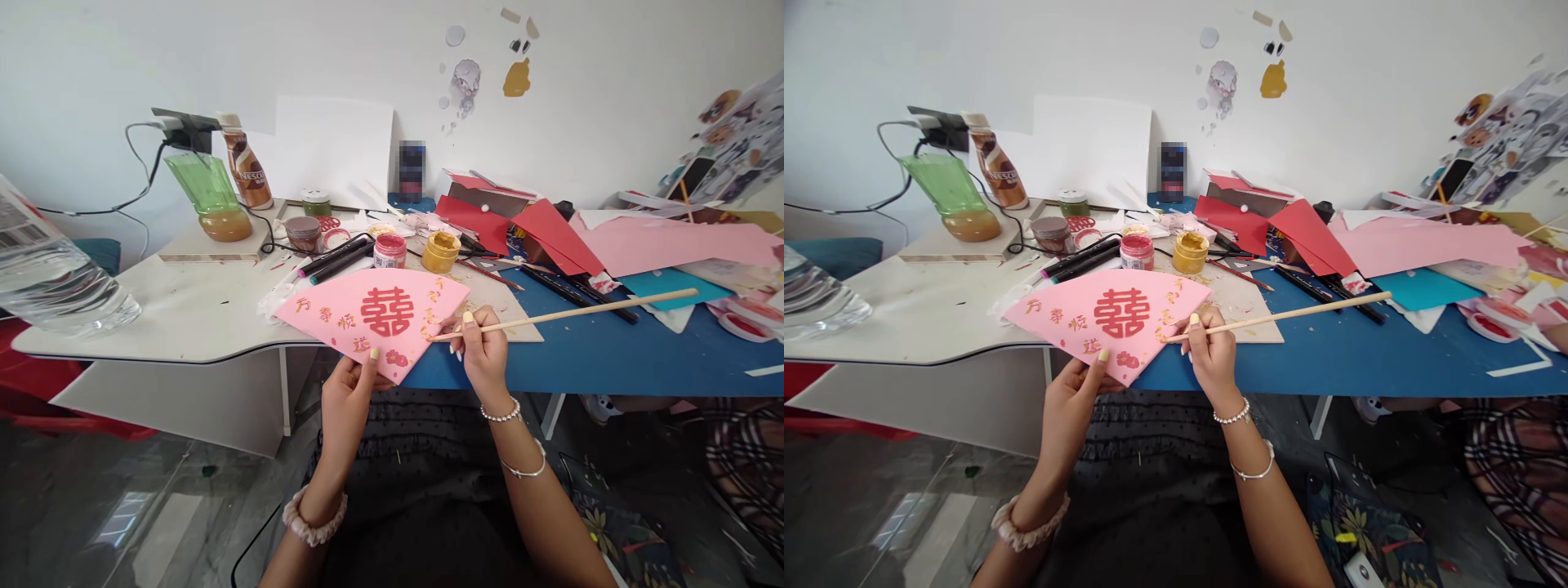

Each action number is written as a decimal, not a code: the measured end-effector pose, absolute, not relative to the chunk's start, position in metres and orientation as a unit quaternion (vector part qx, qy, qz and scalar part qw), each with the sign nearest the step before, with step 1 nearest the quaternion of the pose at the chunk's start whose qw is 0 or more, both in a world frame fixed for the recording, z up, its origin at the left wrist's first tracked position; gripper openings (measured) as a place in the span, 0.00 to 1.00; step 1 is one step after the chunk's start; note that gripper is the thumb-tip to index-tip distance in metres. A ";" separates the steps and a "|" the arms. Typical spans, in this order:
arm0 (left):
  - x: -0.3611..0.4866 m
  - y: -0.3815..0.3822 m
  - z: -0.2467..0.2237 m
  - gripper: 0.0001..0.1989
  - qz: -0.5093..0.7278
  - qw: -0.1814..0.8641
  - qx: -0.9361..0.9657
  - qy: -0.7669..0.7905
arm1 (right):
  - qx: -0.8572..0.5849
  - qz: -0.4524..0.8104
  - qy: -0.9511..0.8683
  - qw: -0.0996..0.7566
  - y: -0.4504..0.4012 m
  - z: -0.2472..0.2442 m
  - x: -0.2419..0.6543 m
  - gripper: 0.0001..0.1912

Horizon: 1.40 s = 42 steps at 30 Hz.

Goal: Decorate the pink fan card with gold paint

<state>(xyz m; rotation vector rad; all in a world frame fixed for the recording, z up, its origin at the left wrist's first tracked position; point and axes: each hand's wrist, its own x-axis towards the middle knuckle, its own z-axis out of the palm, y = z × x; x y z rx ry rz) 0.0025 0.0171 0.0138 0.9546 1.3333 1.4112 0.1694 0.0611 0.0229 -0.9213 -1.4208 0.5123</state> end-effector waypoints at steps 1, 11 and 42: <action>0.003 0.017 0.014 0.17 0.577 0.470 0.390 0.542 | -0.402 0.229 -0.621 0.632 0.061 0.023 0.169 0.13; 0.002 0.018 0.011 0.16 0.584 0.469 0.395 0.532 | -0.399 0.255 -0.586 0.657 0.063 0.020 0.170 0.13; 0.001 0.018 0.009 0.18 0.587 0.476 0.393 0.525 | -0.393 0.294 -0.634 0.598 0.062 0.025 0.171 0.12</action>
